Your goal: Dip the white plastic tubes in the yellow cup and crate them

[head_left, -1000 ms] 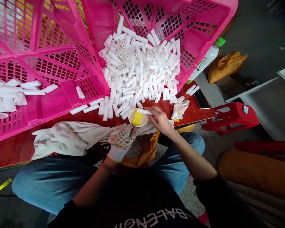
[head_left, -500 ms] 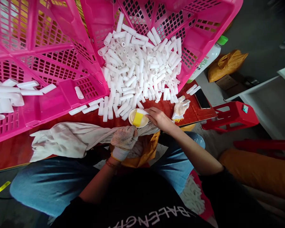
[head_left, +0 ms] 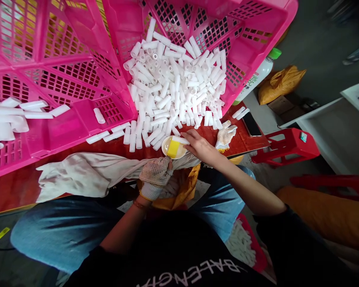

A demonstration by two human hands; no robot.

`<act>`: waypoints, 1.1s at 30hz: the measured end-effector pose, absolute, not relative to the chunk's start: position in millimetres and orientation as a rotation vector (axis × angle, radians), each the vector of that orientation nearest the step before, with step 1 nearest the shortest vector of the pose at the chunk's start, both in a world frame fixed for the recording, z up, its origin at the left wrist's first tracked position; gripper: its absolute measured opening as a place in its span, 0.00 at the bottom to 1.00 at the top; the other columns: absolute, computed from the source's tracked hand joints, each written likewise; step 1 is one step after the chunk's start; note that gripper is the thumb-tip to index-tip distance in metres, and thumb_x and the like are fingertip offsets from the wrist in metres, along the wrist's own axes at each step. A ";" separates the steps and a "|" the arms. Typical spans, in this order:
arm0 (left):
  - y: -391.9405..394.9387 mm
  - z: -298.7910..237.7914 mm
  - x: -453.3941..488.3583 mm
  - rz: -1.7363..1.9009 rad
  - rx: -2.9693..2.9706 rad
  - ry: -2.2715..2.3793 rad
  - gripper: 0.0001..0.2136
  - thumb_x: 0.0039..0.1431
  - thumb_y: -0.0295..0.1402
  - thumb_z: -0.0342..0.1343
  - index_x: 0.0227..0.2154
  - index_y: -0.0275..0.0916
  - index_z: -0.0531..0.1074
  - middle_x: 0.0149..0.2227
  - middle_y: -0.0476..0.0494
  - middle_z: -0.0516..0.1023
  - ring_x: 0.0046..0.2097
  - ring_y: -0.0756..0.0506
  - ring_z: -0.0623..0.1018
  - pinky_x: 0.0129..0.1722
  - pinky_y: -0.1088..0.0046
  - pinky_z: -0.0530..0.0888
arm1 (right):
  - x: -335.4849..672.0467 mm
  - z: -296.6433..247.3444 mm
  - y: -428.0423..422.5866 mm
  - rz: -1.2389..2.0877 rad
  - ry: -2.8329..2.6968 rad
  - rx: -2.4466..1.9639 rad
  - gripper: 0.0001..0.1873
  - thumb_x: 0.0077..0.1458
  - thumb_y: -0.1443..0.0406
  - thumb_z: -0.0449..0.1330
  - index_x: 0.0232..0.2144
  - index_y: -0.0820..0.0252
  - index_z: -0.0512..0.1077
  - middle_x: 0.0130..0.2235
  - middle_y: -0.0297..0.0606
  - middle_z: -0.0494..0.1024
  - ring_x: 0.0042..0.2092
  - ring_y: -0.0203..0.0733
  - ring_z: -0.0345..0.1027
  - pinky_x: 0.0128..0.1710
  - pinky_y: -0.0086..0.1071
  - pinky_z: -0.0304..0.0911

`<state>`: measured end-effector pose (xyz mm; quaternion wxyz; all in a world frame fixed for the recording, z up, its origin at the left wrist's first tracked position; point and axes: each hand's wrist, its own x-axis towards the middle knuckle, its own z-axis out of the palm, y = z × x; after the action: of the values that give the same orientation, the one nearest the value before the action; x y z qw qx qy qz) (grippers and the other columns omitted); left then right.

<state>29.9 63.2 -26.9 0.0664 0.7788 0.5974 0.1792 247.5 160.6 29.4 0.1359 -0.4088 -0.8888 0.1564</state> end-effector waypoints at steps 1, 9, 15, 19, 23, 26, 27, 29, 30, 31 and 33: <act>62.8 -27.7 29.8 0.536 2.333 1.804 0.17 0.76 0.35 0.45 0.35 0.38 0.76 0.33 0.39 0.81 0.33 0.42 0.76 0.37 0.63 0.65 | 246.4 29.0 159.9 0.415 -2.562 -1.204 0.21 0.71 0.66 0.54 0.62 0.67 0.69 0.56 0.55 0.71 0.56 0.56 0.73 0.59 0.50 0.72; 62.9 -29.8 29.6 0.599 2.386 1.832 0.18 0.76 0.35 0.44 0.35 0.38 0.76 0.32 0.41 0.81 0.32 0.42 0.76 0.36 0.63 0.64 | 247.4 37.3 159.2 0.487 -2.677 -1.162 0.18 0.73 0.65 0.52 0.59 0.69 0.72 0.52 0.53 0.72 0.49 0.54 0.76 0.55 0.48 0.75; 62.6 -24.0 31.4 0.652 2.402 1.868 0.18 0.76 0.35 0.46 0.31 0.39 0.76 0.29 0.42 0.81 0.30 0.42 0.77 0.34 0.63 0.63 | 247.0 33.3 158.2 0.467 -2.560 -1.188 0.17 0.72 0.67 0.53 0.58 0.65 0.71 0.52 0.51 0.72 0.52 0.54 0.75 0.56 0.49 0.74; 63.3 -24.2 30.6 0.643 2.394 1.844 0.17 0.76 0.35 0.47 0.33 0.38 0.77 0.31 0.42 0.82 0.31 0.42 0.78 0.34 0.63 0.63 | 249.6 33.4 160.9 0.531 -2.664 -1.107 0.16 0.73 0.65 0.52 0.56 0.64 0.73 0.51 0.50 0.73 0.49 0.53 0.76 0.55 0.48 0.75; 63.1 -21.9 29.9 0.654 2.391 1.849 0.17 0.75 0.35 0.48 0.33 0.38 0.77 0.30 0.43 0.81 0.31 0.42 0.78 0.34 0.63 0.63 | 249.2 35.1 161.1 0.495 -2.602 -1.130 0.18 0.71 0.66 0.55 0.60 0.65 0.70 0.53 0.52 0.72 0.52 0.55 0.75 0.56 0.50 0.74; 61.7 -20.4 30.2 0.662 2.399 1.865 0.17 0.75 0.34 0.48 0.31 0.38 0.77 0.29 0.44 0.81 0.30 0.42 0.78 0.33 0.63 0.62 | 247.2 32.7 159.4 0.476 -2.547 -1.123 0.17 0.71 0.66 0.55 0.60 0.62 0.71 0.53 0.51 0.73 0.53 0.54 0.75 0.56 0.50 0.74; 61.3 -20.5 30.1 0.672 2.406 1.872 0.17 0.75 0.34 0.48 0.31 0.38 0.77 0.28 0.44 0.81 0.30 0.42 0.78 0.32 0.63 0.62 | 247.0 31.9 159.7 0.483 -2.564 -1.103 0.17 0.72 0.65 0.54 0.59 0.62 0.71 0.52 0.50 0.74 0.53 0.54 0.75 0.56 0.50 0.74; 60.7 -21.6 29.7 0.706 2.427 1.884 0.18 0.75 0.34 0.48 0.30 0.38 0.77 0.27 0.43 0.80 0.29 0.42 0.78 0.32 0.63 0.62 | 247.7 30.7 161.8 0.517 -2.616 -1.056 0.17 0.73 0.65 0.53 0.58 0.63 0.73 0.50 0.50 0.74 0.50 0.53 0.76 0.54 0.49 0.75; 60.6 -22.4 29.2 0.728 2.438 1.889 0.18 0.75 0.34 0.48 0.29 0.38 0.77 0.27 0.43 0.80 0.30 0.42 0.78 0.32 0.63 0.62 | 248.2 30.2 163.3 0.544 -2.636 -1.036 0.17 0.73 0.65 0.53 0.58 0.63 0.73 0.49 0.50 0.74 0.49 0.52 0.76 0.54 0.49 0.75; 60.7 -23.2 28.7 0.748 2.446 1.888 0.18 0.75 0.34 0.48 0.30 0.38 0.77 0.28 0.43 0.81 0.30 0.42 0.79 0.33 0.63 0.63 | 248.6 29.5 164.7 0.569 -2.637 -1.030 0.16 0.73 0.65 0.53 0.57 0.62 0.74 0.48 0.49 0.75 0.48 0.51 0.76 0.53 0.48 0.75; 61.4 -24.6 27.9 0.768 2.452 1.876 0.17 0.75 0.34 0.49 0.31 0.38 0.77 0.29 0.44 0.82 0.31 0.42 0.79 0.35 0.63 0.65 | 248.8 27.7 166.2 0.588 -2.597 -1.050 0.16 0.71 0.65 0.56 0.57 0.61 0.74 0.48 0.48 0.74 0.48 0.51 0.76 0.52 0.48 0.75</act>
<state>27.9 61.4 -24.6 -0.0200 0.7705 0.5896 0.2414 248.8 166.2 27.7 0.1394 -0.3632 -0.8985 0.2034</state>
